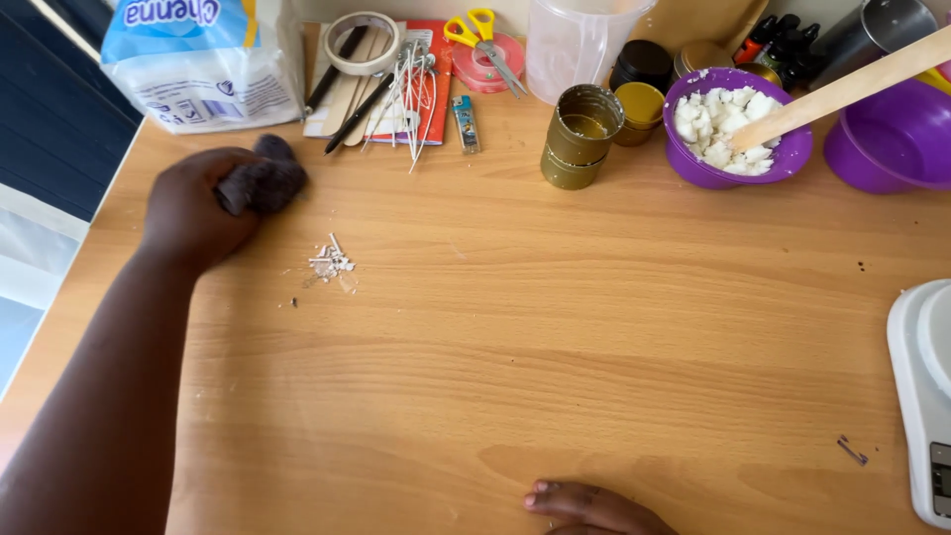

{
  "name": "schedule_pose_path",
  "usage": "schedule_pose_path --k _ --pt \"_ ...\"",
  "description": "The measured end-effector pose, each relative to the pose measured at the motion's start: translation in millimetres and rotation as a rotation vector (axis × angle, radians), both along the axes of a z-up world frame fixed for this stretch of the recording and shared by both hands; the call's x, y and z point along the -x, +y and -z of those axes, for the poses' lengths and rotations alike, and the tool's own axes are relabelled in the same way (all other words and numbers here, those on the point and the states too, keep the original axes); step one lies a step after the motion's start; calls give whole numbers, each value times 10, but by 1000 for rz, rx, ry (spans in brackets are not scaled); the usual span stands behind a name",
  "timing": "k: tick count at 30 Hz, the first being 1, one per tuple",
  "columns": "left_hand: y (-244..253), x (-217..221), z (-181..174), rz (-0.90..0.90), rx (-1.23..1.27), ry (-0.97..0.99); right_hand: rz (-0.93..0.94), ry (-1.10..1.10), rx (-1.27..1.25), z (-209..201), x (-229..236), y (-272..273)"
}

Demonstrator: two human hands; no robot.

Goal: The person cleans a candle-making workstation by picking up small metal wick tabs and wiping the surface with a cloth, then proceeds to mix wax flakes in a purple bowl using a wooden stirrer.

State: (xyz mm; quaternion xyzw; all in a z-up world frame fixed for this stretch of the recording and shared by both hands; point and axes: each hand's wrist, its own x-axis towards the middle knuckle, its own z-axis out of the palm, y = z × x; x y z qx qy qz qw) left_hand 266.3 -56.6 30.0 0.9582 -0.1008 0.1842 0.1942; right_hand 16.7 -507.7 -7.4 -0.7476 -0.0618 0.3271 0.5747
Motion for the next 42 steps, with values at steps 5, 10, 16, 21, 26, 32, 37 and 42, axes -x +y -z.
schedule_pose_path --k 5,10,16,21,26,32,37,42 --pt "-234 363 -108 166 103 68 -262 -626 -97 -81 -62 -7" --pt "-410 644 -237 -68 308 271 -243 -793 -249 -217 -228 28" --pt "-472 401 -64 -164 428 99 -197 -982 -361 -1135 -1056 665" --pt "-508 287 -176 -95 193 97 -187 -1007 -92 -690 -2114 1508" --pt "-406 242 -50 -20 -3 -21 -365 -1370 59 -131 -3002 2370" --pt "-428 364 -278 -164 164 248 -400 -1146 108 -120 -3024 2652" --pt "-674 485 -623 -278 163 494 -317 -1190 176 -184 -2853 2606" --pt "-874 716 -1051 -344 284 765 -370 -1165 265 -270 -2513 2371"
